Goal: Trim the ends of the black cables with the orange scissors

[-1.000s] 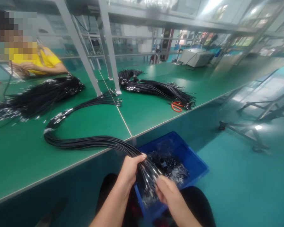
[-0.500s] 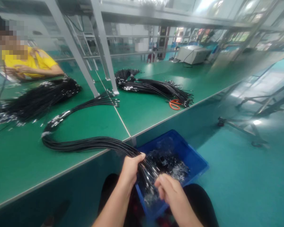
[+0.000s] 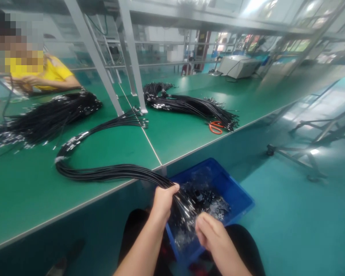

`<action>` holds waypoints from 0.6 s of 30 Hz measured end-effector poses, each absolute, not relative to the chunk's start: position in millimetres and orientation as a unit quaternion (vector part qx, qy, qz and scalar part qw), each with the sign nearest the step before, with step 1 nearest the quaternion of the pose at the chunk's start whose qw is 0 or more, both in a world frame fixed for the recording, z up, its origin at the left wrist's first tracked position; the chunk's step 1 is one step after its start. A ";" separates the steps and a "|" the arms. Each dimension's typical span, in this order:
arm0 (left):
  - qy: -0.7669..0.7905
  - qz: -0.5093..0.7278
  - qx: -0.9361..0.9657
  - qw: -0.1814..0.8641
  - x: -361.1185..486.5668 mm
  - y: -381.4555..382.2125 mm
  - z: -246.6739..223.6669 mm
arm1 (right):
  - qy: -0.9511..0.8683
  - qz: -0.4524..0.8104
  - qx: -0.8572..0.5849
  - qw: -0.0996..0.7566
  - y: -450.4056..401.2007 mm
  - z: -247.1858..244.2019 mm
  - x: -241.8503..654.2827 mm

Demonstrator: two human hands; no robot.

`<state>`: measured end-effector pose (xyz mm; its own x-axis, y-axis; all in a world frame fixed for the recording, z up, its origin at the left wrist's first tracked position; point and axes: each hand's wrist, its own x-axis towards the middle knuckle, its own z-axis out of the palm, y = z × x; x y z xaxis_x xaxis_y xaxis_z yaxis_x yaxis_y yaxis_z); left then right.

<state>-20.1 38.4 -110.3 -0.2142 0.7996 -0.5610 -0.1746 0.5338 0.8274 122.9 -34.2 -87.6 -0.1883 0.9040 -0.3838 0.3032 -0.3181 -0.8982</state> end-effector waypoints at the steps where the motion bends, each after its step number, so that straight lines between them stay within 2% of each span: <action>1: 0.658 0.417 0.237 0.581 -19.7 38.5 -109.7 | -0.527 0.554 -0.587 0.266 -33.8 -89.3 119.5; 6: 0.666 0.406 0.236 0.580 -20.6 37.9 -107.6 | -0.556 0.500 -0.608 0.266 -28.9 -98.6 95.7; 13: 0.660 0.396 0.228 0.596 -23.3 41.8 -101.9 | -0.520 0.596 -0.555 0.259 -32.3 -104.3 123.8; 18: 0.655 0.403 0.214 0.602 -23.3 41.6 -96.1 | -0.506 0.596 -0.558 0.277 -36.2 -107.0 118.2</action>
